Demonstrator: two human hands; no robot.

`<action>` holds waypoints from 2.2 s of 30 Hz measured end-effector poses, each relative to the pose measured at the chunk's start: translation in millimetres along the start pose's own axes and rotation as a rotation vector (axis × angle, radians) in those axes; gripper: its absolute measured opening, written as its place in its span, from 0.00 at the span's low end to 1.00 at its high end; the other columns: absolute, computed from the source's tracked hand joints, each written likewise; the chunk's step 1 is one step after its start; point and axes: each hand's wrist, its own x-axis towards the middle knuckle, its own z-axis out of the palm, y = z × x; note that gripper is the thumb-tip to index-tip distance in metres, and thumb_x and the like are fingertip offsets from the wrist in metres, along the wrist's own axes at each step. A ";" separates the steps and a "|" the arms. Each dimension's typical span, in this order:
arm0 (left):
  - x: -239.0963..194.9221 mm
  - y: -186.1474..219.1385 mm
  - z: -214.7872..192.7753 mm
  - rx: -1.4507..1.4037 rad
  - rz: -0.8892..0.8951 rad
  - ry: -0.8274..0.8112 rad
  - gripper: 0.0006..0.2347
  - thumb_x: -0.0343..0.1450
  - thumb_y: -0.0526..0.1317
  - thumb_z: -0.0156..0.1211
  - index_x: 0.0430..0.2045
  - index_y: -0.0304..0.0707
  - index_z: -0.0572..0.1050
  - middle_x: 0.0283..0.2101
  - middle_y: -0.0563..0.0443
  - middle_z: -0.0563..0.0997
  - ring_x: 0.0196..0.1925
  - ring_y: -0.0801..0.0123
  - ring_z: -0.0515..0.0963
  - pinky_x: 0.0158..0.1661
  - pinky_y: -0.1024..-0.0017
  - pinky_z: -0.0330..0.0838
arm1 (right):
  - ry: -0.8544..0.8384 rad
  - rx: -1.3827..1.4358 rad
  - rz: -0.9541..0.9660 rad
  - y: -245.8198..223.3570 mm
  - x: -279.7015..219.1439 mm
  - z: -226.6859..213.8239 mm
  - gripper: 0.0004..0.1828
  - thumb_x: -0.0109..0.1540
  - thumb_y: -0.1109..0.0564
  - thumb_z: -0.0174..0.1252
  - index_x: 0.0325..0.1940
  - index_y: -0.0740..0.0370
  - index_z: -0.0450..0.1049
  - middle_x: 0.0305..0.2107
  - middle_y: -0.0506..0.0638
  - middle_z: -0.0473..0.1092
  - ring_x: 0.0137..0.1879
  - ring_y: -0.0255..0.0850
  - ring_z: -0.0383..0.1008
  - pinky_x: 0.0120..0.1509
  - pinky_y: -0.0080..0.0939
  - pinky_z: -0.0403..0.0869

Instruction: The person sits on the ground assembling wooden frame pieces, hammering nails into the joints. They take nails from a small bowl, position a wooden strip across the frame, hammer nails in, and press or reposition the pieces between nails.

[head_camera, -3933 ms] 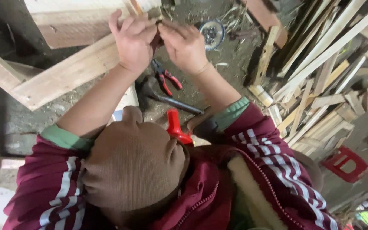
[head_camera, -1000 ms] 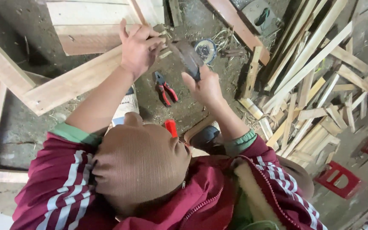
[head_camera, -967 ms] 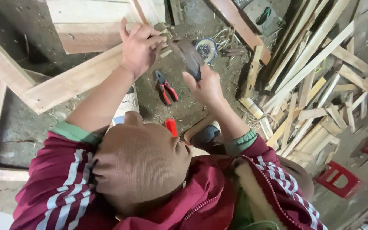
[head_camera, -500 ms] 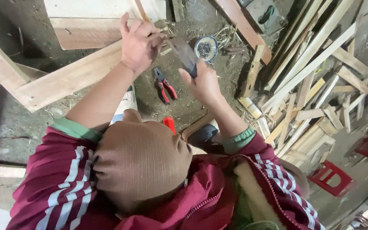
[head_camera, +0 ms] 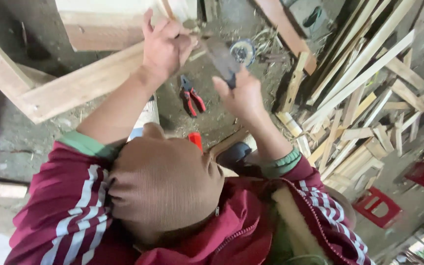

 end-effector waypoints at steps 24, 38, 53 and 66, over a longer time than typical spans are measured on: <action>4.6 5.4 -8.3 -0.036 0.019 0.070 0.03 0.70 0.37 0.75 0.32 0.52 0.87 0.41 0.60 0.77 0.48 0.62 0.72 0.67 0.41 0.45 | 0.019 -0.032 -0.131 104.2 -38.8 81.4 0.22 0.56 0.61 0.63 0.51 0.68 0.66 0.28 0.59 0.72 0.28 0.53 0.74 0.32 0.52 0.74; 2.3 5.1 -7.5 0.052 0.028 0.057 0.05 0.70 0.39 0.79 0.34 0.54 0.87 0.43 0.64 0.77 0.51 0.67 0.72 0.72 0.45 0.36 | -0.014 0.388 -0.240 126.1 31.8 138.7 0.25 0.66 0.63 0.57 0.66 0.64 0.61 0.49 0.59 0.71 0.51 0.48 0.76 0.51 0.42 0.79; 20.8 8.0 -31.8 -0.062 0.056 -0.009 0.07 0.68 0.36 0.77 0.37 0.45 0.87 0.56 0.54 0.79 0.62 0.61 0.73 0.68 0.52 0.48 | -0.124 1.072 -0.111 44.2 69.1 129.4 0.09 0.67 0.67 0.49 0.51 0.67 0.66 0.41 0.54 0.70 0.46 0.40 0.76 0.53 0.37 0.81; 25.8 17.7 -28.2 0.024 0.098 -0.001 0.07 0.66 0.35 0.76 0.36 0.42 0.87 0.60 0.53 0.80 0.67 0.62 0.69 0.66 0.55 0.53 | -0.103 1.402 -0.070 60.4 69.0 149.5 0.27 0.67 0.73 0.49 0.70 0.66 0.58 0.49 0.58 0.71 0.49 0.40 0.75 0.56 0.38 0.81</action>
